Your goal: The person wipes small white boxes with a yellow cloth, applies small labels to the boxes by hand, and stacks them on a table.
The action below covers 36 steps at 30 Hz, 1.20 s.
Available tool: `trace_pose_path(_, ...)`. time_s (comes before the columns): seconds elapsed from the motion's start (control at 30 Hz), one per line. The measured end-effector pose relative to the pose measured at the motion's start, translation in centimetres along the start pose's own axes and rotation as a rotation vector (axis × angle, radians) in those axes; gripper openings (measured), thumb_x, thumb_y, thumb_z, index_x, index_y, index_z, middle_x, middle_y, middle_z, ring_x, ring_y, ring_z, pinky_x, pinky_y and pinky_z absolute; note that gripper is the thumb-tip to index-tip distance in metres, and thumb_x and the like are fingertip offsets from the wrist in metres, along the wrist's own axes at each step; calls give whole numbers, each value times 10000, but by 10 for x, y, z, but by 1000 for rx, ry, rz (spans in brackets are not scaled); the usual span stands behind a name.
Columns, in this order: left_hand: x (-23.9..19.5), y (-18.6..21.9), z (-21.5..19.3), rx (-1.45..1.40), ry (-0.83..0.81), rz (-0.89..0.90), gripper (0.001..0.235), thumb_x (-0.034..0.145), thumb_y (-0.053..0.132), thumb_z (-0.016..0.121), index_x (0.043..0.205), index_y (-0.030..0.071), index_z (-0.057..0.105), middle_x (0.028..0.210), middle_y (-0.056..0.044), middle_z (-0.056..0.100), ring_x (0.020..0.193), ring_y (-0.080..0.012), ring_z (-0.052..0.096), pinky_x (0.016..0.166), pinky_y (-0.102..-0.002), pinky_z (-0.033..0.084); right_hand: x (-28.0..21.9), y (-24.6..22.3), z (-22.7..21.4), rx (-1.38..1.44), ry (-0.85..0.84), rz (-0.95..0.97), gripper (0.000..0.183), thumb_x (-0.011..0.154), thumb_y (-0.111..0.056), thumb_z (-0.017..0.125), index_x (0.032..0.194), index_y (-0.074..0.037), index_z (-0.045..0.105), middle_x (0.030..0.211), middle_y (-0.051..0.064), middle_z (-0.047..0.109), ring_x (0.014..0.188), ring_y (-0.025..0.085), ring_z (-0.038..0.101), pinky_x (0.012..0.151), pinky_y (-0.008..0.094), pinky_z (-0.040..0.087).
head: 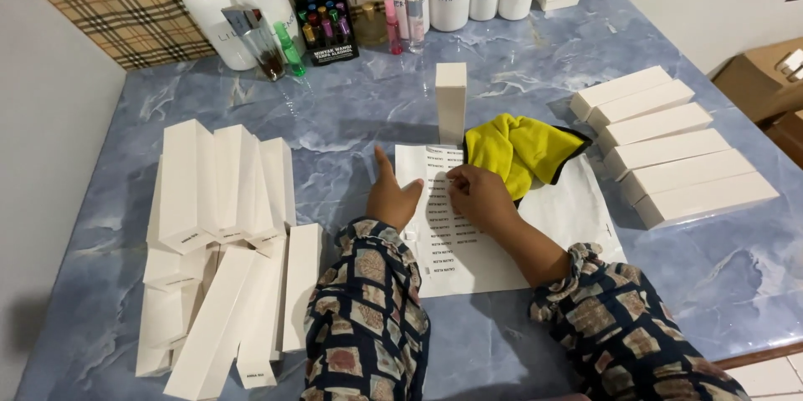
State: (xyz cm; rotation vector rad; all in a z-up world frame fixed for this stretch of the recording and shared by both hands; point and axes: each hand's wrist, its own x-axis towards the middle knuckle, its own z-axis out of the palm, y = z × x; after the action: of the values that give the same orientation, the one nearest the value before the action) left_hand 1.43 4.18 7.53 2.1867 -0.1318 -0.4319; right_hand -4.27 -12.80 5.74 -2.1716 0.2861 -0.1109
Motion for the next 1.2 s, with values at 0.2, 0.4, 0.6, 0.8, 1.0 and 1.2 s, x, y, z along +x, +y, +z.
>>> trace_pose_path(0.2,7,-9,1,-74,-12,35,1003,937,337,606,1625,164,-102,1607,-287,285,1438,-411,387,1161,-512,408,4,-6,4,-111,44,-121,274,932,-24,640,1197,-26,707,988,179,721,889,320,739,753,395,617)
trace_pose_path(0.4,5,-10,1,-126,-9,41,1022,921,346,634,1629,143,-75,1618,-287,260,1455,-433,342,1171,-539,381,2,-8,5,-155,56,-181,239,933,-50,660,1161,-38,731,990,179,733,923,340,736,762,413,623)
trace_pose_path(0.6,11,-11,2,-107,-31,39,1033,917,372,649,1633,175,-70,1622,-263,271,1446,-404,370,1162,-497,408,2,-10,9,-156,75,-178,225,945,-89,681,1157,-54,750,996,161,748,910,297,741,738,362,619)
trace_pose_path(0.8,0,1,-4,-108,-59,64,1002,931,342,622,1632,177,-73,1621,-275,263,1441,-419,378,1167,-511,405,-2,-11,10,-143,89,-204,213,956,-105,685,1144,-39,761,988,179,759,915,320,743,735,376,623)
trace_pose_path(1.0,1,-3,-2,-72,-64,131,995,952,361,604,1623,188,-110,1610,-296,273,1443,-464,350,1168,-558,391,0,-7,13,-189,107,-202,195,972,-146,678,1117,-62,777,952,148,771,884,290,749,719,344,620)
trace_pose_path(1.2,-4,2,-3,-43,-66,150,976,971,365,587,1623,201,-121,1619,-282,265,1448,-462,341,1170,-563,380,6,4,19,-195,124,-210,192,982,-168,672,1097,-62,783,933,140,774,870,287,752,709,348,616)
